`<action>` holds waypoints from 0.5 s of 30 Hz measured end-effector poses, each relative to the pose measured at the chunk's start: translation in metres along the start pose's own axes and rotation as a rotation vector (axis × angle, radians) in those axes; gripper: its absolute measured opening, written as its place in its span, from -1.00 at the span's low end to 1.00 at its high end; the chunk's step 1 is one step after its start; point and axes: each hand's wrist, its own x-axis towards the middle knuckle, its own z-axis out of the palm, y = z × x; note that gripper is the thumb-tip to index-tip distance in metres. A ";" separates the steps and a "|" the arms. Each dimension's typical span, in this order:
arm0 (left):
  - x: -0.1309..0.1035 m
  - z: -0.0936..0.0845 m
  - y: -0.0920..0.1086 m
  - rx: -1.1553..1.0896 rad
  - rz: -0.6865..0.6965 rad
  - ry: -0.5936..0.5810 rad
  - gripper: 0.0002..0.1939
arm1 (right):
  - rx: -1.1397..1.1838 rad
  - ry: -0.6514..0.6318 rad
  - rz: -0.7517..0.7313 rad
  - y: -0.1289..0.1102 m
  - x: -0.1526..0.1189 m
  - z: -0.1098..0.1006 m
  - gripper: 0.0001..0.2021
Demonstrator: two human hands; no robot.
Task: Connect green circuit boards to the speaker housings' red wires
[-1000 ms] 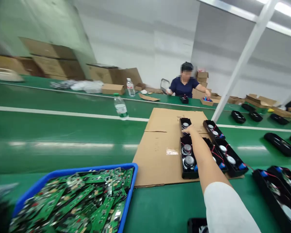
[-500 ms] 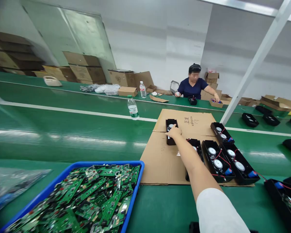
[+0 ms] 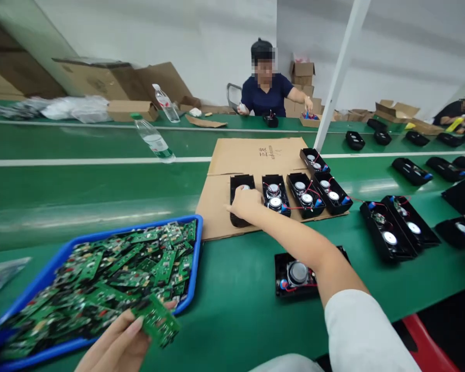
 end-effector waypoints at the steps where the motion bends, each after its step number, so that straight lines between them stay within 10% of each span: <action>1: -0.001 0.006 -0.003 -0.026 -0.023 -0.029 -0.54 | -0.014 0.015 -0.038 0.009 -0.018 -0.002 -0.44; 9: -0.015 0.046 -0.029 -0.162 -0.171 -0.107 -0.63 | -0.106 -0.081 -0.152 0.088 -0.173 0.027 -0.69; 15: -0.017 0.076 -0.038 -0.218 -0.281 -0.295 -0.65 | -0.008 0.217 -0.259 0.127 -0.213 0.092 -0.94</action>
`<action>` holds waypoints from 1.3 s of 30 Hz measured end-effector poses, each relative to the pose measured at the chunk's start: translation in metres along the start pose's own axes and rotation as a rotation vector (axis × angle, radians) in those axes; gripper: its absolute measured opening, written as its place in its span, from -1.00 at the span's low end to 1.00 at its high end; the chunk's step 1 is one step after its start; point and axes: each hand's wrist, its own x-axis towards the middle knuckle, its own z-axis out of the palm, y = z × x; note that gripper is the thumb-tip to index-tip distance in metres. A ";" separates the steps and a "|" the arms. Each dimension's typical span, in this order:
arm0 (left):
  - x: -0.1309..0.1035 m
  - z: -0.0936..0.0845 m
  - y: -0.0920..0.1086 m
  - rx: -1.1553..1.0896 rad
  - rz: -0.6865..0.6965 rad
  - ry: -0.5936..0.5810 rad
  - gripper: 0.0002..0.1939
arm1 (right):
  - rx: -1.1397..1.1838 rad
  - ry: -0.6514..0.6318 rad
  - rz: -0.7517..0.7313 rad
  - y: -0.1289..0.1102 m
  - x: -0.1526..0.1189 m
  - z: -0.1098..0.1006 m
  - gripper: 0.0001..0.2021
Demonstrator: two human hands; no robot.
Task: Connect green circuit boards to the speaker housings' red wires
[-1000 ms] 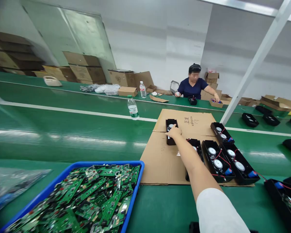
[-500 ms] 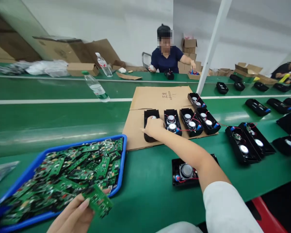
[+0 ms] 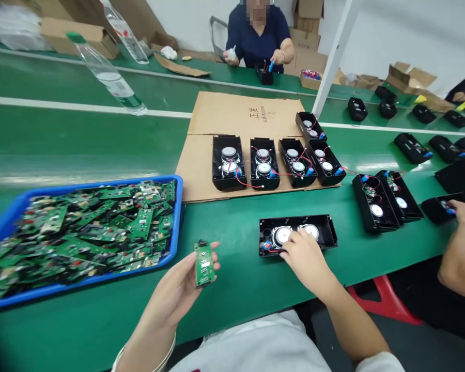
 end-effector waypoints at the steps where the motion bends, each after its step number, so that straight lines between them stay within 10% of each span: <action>1: 0.001 0.005 -0.002 0.000 -0.017 -0.033 -0.66 | 0.041 0.041 0.016 0.003 -0.003 0.006 -0.88; 10: 0.003 0.020 -0.015 0.004 -0.030 -0.130 -0.62 | 0.512 0.253 0.157 0.005 -0.016 0.013 -0.85; 15: 0.006 0.020 -0.013 0.057 -0.012 -0.150 -0.64 | 0.432 0.107 -0.026 0.016 -0.015 0.007 -0.82; 22: 0.016 0.023 -0.014 0.173 0.013 -0.116 -0.61 | 0.388 0.519 -0.023 0.009 -0.002 0.000 -0.88; 39: 0.021 0.032 -0.010 0.061 0.058 0.124 -0.74 | 1.591 0.457 0.302 -0.032 0.021 0.029 -0.70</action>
